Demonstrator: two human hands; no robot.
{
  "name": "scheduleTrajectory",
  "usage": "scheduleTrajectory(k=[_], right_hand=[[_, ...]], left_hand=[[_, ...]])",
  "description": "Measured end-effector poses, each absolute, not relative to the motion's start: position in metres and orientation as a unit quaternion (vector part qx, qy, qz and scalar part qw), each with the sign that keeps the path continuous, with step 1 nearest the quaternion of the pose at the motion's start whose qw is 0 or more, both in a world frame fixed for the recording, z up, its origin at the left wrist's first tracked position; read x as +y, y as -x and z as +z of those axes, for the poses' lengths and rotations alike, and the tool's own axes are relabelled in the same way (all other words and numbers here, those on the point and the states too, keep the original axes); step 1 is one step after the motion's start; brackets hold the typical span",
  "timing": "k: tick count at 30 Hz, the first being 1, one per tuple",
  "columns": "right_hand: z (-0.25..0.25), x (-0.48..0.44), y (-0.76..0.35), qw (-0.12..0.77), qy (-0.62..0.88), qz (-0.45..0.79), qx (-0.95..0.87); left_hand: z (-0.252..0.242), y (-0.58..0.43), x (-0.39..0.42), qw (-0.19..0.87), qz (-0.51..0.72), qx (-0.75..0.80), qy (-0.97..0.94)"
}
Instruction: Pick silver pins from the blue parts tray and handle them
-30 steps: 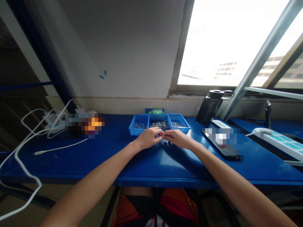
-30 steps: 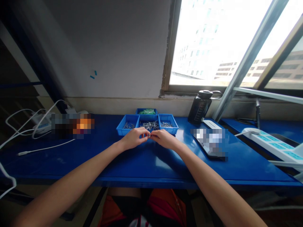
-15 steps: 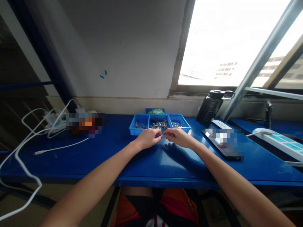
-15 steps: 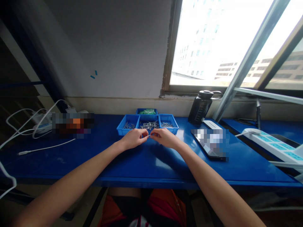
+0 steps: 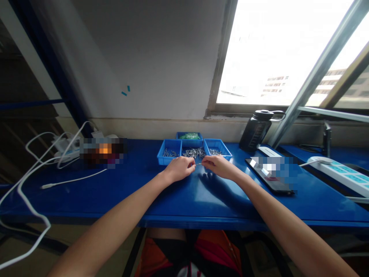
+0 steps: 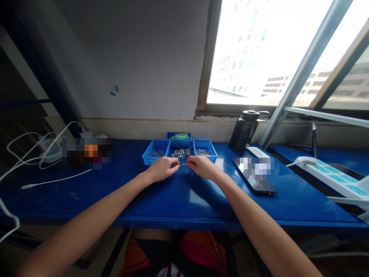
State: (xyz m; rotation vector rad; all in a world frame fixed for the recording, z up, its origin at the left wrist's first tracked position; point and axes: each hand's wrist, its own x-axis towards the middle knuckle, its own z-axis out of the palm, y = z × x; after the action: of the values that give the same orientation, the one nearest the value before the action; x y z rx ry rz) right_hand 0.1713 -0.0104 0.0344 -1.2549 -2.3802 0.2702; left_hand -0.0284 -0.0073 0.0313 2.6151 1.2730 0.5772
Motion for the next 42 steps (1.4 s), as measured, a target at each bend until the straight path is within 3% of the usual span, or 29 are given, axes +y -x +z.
scheduleTrajectory(k=[42], right_hand=[[0.0294,-0.0076,-0.1724,0.204,0.457,0.135,-0.855]], left_hand=[[0.0296,0.0287,-0.0058,0.07,0.189,0.451,-0.87]])
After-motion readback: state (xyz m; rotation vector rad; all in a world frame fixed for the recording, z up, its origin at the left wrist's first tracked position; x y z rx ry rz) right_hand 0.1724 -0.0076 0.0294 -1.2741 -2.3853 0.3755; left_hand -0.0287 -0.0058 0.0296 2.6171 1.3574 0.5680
